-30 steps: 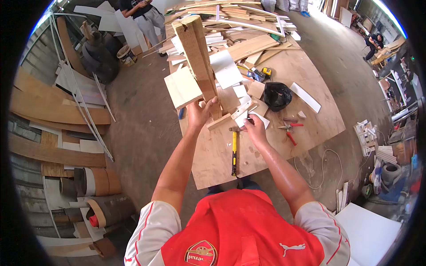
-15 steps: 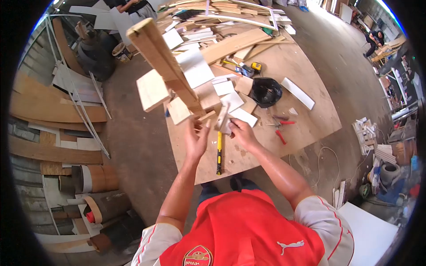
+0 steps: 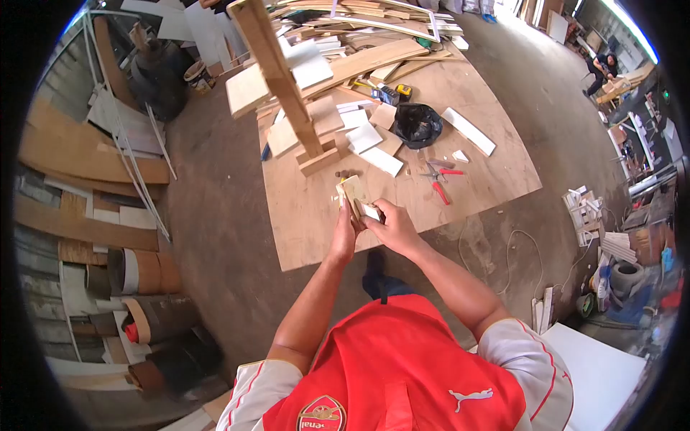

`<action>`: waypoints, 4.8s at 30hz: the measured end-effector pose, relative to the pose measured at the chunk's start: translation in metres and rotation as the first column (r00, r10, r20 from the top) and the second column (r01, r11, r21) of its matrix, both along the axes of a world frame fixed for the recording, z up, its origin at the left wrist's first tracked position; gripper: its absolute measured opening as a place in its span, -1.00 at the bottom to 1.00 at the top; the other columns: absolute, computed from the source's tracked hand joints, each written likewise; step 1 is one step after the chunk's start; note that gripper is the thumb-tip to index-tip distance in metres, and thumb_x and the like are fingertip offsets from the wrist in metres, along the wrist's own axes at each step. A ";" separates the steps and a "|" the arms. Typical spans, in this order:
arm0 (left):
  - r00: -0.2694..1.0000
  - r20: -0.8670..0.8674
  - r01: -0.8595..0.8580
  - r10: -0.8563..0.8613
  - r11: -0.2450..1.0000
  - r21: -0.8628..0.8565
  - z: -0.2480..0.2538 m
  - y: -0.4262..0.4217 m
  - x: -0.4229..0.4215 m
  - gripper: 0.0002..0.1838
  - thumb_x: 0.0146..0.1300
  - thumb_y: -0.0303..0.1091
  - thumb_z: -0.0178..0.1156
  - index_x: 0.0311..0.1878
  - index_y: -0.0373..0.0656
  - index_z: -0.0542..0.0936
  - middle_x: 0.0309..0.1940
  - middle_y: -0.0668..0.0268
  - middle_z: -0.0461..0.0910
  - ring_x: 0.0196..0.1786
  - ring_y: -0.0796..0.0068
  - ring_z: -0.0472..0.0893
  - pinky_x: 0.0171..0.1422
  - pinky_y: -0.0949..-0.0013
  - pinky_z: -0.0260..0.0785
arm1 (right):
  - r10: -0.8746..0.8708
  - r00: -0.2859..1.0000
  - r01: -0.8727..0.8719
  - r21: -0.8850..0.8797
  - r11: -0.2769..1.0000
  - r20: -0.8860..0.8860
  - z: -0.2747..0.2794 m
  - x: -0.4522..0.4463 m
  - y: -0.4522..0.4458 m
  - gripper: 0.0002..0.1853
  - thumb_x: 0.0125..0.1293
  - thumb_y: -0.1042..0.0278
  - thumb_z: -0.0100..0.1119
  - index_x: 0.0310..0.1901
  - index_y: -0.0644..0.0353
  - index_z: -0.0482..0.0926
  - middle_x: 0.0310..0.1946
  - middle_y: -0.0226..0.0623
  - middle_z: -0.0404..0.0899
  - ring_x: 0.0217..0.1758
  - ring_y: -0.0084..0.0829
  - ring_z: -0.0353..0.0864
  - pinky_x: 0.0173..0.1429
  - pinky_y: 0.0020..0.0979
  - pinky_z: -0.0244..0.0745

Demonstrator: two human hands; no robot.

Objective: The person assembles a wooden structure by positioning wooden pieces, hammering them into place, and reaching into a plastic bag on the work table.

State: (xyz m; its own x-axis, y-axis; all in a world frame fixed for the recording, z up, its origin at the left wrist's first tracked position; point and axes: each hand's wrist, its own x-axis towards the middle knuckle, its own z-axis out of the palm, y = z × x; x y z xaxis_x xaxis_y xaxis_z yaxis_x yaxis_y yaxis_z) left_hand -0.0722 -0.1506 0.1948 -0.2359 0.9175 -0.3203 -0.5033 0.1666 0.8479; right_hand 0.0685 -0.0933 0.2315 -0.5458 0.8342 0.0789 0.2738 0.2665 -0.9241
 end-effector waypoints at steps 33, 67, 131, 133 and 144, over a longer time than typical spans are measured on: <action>0.967 0.252 -0.083 0.036 0.981 0.178 0.075 -0.315 0.116 -0.45 0.58 0.17 0.01 0.34 -0.08 0.42 0.15 0.26 0.59 0.13 0.33 0.67 -0.03 0.20 0.67 | 0.381 0.923 -0.354 0.281 0.892 -0.047 0.113 0.115 -0.284 -0.44 0.07 0.32 0.67 0.10 0.26 0.66 -0.25 -0.40 0.69 -0.44 -0.68 0.50 -0.34 -0.51 0.47; 0.985 -0.164 0.042 -0.058 0.995 -0.094 0.015 -0.312 -0.226 -0.10 0.12 -0.31 0.47 0.48 -0.34 0.25 0.14 0.11 0.59 0.10 0.30 0.68 0.06 0.20 0.63 | 0.377 0.889 -0.455 -0.404 0.794 -0.259 -0.015 -0.206 -0.253 -0.65 0.25 0.35 0.41 0.01 0.33 0.63 -0.24 -0.11 0.75 -0.18 -0.37 0.77 -0.08 -0.32 0.62; 0.937 -0.336 -0.191 0.096 0.946 -0.262 -0.071 -0.028 -0.095 -0.44 0.48 -0.05 0.19 0.41 -0.14 0.46 0.17 0.25 0.57 0.09 0.38 0.57 0.11 0.23 0.45 | -0.149 0.950 0.237 -0.325 0.916 0.275 -0.219 -0.004 0.082 -0.46 0.27 0.71 0.08 0.26 0.09 0.65 -0.09 -0.23 0.73 -0.27 -0.43 0.68 -0.28 -0.39 0.60; 0.894 -0.393 -0.320 0.215 0.920 -0.225 -0.064 -0.032 -0.123 -0.51 0.48 -0.09 0.20 0.33 -0.16 0.50 0.12 0.28 0.60 0.07 0.42 0.57 0.10 0.25 0.44 | -0.149 0.949 0.279 -0.523 0.805 0.276 -0.227 -0.020 0.093 -0.46 0.30 0.69 0.05 0.28 0.08 0.65 -0.07 -0.24 0.73 -0.26 -0.44 0.68 -0.29 -0.40 0.61; 0.698 -0.489 -0.419 0.523 0.852 0.313 0.053 0.058 -0.186 -0.61 0.50 -0.24 0.30 0.20 -0.32 0.54 0.12 0.19 0.61 0.19 0.43 0.57 0.32 0.29 0.40 | -0.068 0.819 0.051 0.046 0.998 0.569 -0.075 -0.048 0.174 -0.52 0.25 0.30 0.42 0.20 0.23 0.61 0.09 0.04 0.70 0.14 0.02 0.70 0.22 -0.14 0.60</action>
